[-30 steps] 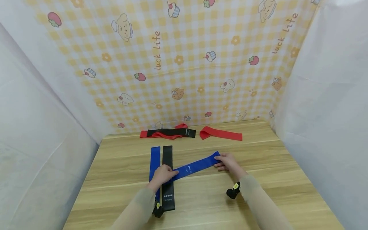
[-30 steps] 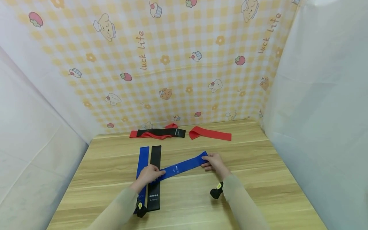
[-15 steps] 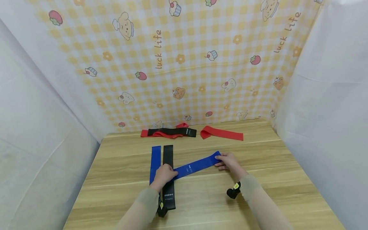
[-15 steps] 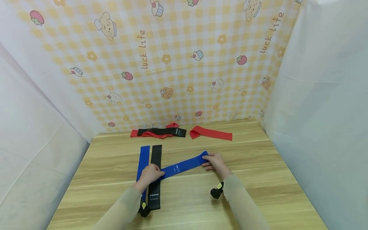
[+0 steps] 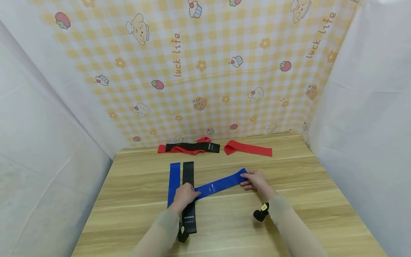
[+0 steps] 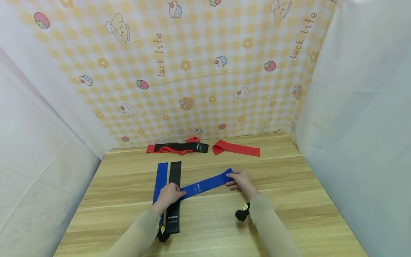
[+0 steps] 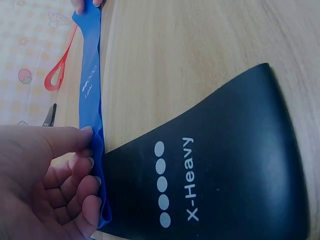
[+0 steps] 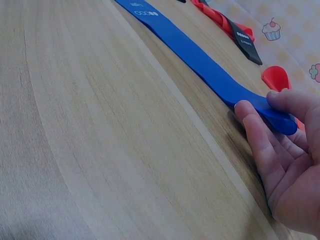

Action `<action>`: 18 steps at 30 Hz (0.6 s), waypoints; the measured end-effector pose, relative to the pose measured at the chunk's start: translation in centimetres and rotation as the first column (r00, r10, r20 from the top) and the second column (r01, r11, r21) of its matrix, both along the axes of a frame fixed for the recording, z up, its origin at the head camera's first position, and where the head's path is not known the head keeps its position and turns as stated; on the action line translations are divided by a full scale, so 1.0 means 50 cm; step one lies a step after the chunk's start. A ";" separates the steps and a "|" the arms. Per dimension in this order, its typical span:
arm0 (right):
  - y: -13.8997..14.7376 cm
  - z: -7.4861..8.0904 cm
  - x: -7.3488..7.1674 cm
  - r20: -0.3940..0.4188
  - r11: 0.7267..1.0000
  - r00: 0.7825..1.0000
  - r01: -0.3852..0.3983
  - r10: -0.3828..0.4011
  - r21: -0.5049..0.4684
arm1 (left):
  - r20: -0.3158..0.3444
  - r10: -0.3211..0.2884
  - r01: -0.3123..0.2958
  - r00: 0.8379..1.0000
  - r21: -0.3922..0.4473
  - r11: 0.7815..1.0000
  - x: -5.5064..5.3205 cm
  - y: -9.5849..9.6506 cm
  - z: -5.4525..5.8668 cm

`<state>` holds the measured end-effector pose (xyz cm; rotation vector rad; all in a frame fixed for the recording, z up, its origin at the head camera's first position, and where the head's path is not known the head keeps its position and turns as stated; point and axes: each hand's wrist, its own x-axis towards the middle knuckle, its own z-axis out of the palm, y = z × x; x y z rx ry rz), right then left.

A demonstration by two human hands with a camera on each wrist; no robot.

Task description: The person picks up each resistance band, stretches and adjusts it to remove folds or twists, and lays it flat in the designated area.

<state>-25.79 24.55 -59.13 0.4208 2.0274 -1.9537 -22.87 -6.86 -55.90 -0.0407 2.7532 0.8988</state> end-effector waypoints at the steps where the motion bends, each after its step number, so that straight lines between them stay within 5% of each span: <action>1: 0.000 -0.001 0.000 0.003 1.000 1.000 0.005 -0.005 -0.004 | -0.006 -0.003 0.003 1.000 -0.004 1.000 0.001 0.000 -0.001; 18: 0.001 -0.001 -0.001 -0.002 1.000 1.000 0.002 -0.002 -0.017 | -0.024 -0.004 0.005 1.000 0.021 1.000 0.005 -0.001 -0.010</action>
